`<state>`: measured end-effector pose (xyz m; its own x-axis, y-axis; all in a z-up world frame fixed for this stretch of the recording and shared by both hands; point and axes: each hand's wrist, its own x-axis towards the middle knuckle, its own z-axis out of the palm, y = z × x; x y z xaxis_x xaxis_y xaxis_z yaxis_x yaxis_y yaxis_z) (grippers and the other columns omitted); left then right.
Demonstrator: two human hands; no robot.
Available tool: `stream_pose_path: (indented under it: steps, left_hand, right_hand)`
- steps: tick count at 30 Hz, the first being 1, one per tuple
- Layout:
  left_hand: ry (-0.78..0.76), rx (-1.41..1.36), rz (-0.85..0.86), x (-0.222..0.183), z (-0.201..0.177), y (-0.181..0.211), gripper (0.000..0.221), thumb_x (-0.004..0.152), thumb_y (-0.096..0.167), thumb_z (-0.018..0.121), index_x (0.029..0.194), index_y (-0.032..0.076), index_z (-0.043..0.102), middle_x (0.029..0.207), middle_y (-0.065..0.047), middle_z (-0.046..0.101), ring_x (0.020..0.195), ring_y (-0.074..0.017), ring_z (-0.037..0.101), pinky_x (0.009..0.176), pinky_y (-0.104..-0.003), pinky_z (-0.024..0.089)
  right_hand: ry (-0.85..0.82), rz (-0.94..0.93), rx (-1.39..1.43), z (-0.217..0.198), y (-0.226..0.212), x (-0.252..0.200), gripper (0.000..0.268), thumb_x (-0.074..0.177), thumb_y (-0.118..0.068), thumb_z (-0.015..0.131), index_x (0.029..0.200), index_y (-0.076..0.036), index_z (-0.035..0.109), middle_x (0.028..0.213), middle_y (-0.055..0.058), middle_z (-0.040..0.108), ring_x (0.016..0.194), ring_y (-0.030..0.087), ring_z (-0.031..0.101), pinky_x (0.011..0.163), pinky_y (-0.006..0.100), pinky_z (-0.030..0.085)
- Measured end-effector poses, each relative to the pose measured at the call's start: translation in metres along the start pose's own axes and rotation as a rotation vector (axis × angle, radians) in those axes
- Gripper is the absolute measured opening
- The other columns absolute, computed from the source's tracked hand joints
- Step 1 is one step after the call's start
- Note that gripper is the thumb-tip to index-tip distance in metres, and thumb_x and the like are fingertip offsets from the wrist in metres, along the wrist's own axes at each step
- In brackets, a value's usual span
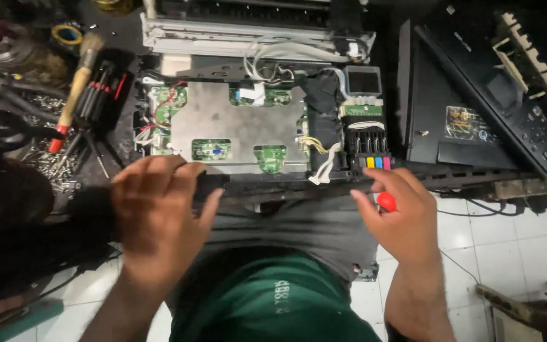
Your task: Unscrewing a circuit board from a printer using a screwdriver
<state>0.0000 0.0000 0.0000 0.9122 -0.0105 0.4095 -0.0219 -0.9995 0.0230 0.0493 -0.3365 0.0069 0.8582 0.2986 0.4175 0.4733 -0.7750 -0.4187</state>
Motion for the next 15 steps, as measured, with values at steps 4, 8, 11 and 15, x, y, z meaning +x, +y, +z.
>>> stream_pose_path:
  steps: [4, 8, 11, 15]
  left_hand:
    - [-0.005, 0.027, 0.007, -0.005, 0.006, -0.009, 0.054, 0.075, 0.059, 0.085, 0.112, 0.022, 0.071, 0.119, -0.002, 0.060, 0.116, -0.0286, 0.056, 0.096, -0.042, 0.046]
    - [-0.016, -0.030, -0.018, -0.001, 0.007, -0.008, 0.047, 0.077, 0.050, 0.087, 0.109, 0.021, 0.068, 0.107, -0.002, 0.065, 0.105, -0.0299, 0.061, 0.090, -0.042, 0.046]
    - [0.043, -0.075, -0.025, -0.002, 0.013, -0.009, 0.047, 0.077, 0.045, 0.088, 0.107, 0.017, 0.065, 0.105, -0.006, 0.066, 0.102, -0.0326, 0.060, 0.091, -0.045, 0.043]
    - [0.020, -0.193, -0.044, 0.002, 0.009, -0.013, 0.044, 0.073, 0.039, 0.089, 0.102, 0.017, 0.066, 0.103, -0.008, 0.066, 0.098, -0.0357, 0.059, 0.086, -0.048, 0.044]
  right_hand:
    - [-0.008, -0.041, -0.111, 0.008, 0.003, 0.008, 0.031, 0.085, -0.013, 0.090, 0.111, -0.006, 0.076, 0.079, 0.001, 0.062, 0.068, 0.014, 0.056, 0.068, 0.026, 0.052]
    - [-0.076, 0.025, -0.246, 0.013, 0.005, 0.015, 0.028, 0.085, -0.023, 0.087, 0.110, -0.016, 0.077, 0.092, -0.005, 0.069, 0.070, 0.011, 0.060, 0.065, 0.027, 0.051]
    - [-0.108, 0.060, -0.263, 0.013, 0.001, 0.018, 0.027, 0.083, -0.023, 0.086, 0.108, -0.017, 0.077, 0.100, -0.005, 0.073, 0.076, 0.012, 0.066, 0.067, 0.029, 0.052]
    - [-0.117, 0.006, -0.302, 0.013, 0.004, 0.017, 0.027, 0.084, -0.019, 0.086, 0.110, -0.015, 0.078, 0.102, -0.001, 0.074, 0.088, 0.019, 0.068, 0.077, 0.033, 0.051]
